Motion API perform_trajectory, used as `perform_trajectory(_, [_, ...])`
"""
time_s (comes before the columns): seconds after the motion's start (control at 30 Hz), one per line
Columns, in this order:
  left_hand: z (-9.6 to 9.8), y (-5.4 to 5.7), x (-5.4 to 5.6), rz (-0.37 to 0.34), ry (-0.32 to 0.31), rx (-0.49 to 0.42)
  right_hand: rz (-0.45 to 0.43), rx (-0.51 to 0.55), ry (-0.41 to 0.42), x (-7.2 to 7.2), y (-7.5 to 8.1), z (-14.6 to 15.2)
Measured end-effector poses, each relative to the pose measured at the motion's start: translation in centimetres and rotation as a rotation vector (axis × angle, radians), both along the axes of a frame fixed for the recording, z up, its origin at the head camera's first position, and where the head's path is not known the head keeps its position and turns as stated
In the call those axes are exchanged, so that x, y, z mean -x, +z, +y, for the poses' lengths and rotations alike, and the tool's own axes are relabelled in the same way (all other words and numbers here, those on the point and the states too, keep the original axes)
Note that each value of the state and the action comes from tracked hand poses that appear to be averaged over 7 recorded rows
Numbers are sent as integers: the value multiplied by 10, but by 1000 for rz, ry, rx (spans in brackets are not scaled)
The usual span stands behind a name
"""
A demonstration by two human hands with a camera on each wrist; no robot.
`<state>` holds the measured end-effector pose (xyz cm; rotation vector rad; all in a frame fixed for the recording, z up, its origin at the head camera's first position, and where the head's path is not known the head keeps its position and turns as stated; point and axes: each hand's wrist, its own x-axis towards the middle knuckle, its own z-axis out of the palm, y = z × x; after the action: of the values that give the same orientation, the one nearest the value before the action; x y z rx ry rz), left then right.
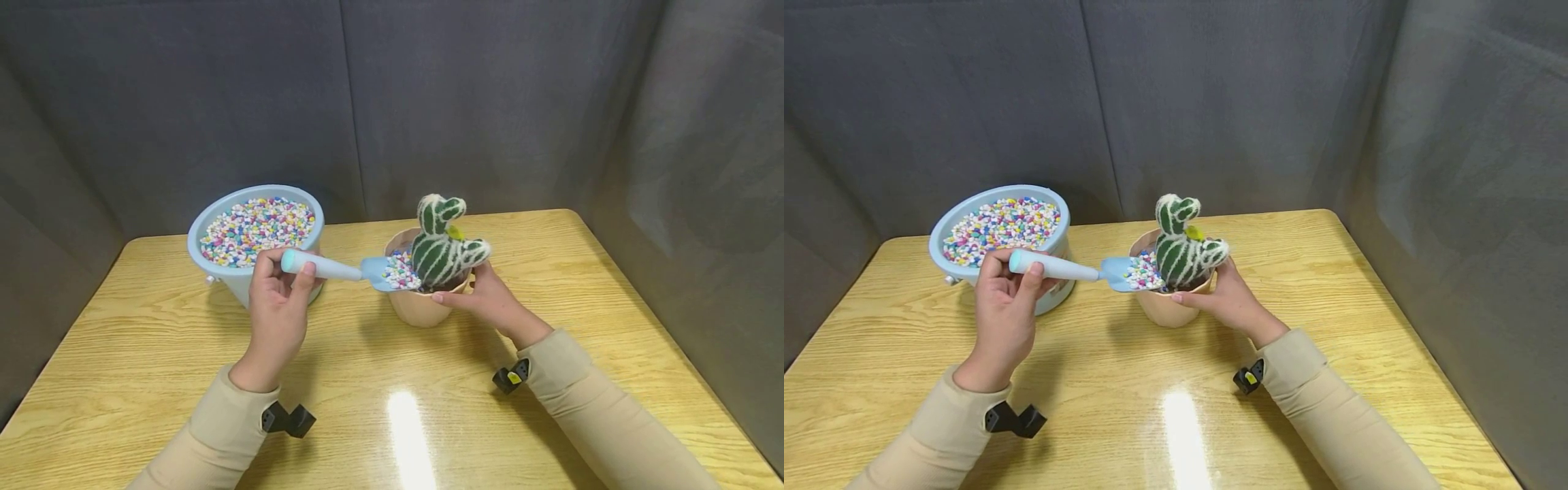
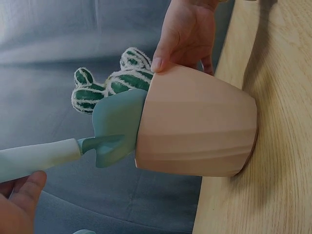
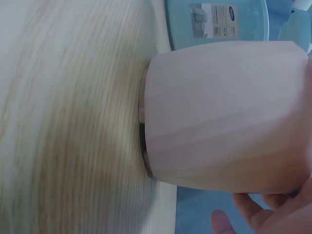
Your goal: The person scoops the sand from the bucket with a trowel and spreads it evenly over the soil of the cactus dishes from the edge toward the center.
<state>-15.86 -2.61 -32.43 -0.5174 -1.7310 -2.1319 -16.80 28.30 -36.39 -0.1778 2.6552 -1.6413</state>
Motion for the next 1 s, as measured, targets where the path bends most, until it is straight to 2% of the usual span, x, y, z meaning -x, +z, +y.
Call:
perform_trajectory(0.27, [2,1,-1,-33,-7,-8,41,14,-19,-2,-1,-6])
perform_trajectory(0.5, [2,2,-2,-28,-26,-26,85,34,-59,-3,1,-14])
perform_trajectory(0.77, [3,2,-3,-31,-28,-34,60,27,-100,-6,1,-20])
perform_trajectory(0.87, [3,2,-3,-32,-32,-32,38,23,-67,-6,2,-16])
perform_trajectory(1.0, [2,2,-4,-39,-43,-15,-44,0,79,1,8,3])
